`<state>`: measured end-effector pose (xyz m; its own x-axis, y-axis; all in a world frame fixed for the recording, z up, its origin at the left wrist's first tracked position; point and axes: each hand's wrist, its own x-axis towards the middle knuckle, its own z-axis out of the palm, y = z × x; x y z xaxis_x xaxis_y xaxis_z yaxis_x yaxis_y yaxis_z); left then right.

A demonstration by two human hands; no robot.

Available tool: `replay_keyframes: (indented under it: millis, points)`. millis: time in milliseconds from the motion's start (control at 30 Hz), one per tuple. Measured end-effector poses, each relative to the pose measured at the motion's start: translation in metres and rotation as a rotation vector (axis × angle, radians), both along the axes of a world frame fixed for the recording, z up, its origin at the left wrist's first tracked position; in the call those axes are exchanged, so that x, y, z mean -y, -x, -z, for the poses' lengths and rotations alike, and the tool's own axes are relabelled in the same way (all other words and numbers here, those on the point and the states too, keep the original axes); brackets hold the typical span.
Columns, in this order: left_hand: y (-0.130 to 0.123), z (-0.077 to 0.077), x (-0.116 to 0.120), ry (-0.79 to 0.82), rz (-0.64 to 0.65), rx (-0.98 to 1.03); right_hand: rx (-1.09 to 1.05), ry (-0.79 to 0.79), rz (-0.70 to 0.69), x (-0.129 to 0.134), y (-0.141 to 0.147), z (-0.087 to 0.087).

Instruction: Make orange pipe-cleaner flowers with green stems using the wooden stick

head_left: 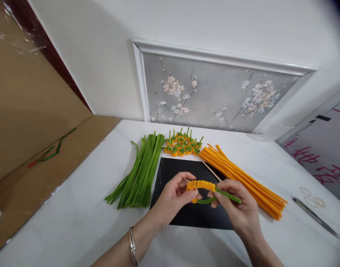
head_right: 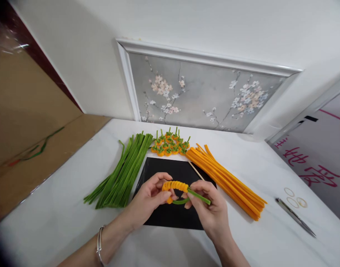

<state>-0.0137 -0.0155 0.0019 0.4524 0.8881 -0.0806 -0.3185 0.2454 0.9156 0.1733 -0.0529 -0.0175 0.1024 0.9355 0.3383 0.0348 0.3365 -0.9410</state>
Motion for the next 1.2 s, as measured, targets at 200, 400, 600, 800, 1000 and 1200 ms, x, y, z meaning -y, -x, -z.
replay_keyframes:
  millis: [200, 400, 600, 800, 1000, 1200]
  points:
    - [0.000, 0.008, 0.000, 0.045, -0.069, 0.113, -0.302, 0.237, -0.367, -0.003, -0.003, -0.002]
    - [0.000, 0.007, -0.001, 0.079, -0.124, 0.092, -0.176, 0.301, -0.377, -0.004, -0.003, -0.007]
    - [0.000, 0.003, -0.003, 0.085, -0.163, 0.097, -0.088, 0.398, -0.392, -0.007, -0.001, -0.010]
    - [0.001, 0.001, -0.004, 0.113, -0.156, 0.101, -0.149, 0.416, -0.367, -0.005, 0.005, -0.010]
    - [0.006, 0.005, -0.009, -0.061, -0.155, -0.099, -0.275, 0.430, -0.347, -0.006, 0.008, -0.008]
    - [0.012, 0.002, -0.013, -0.351, -0.093, -0.395, -0.081, 0.340, -0.199, -0.009, 0.003, -0.004]
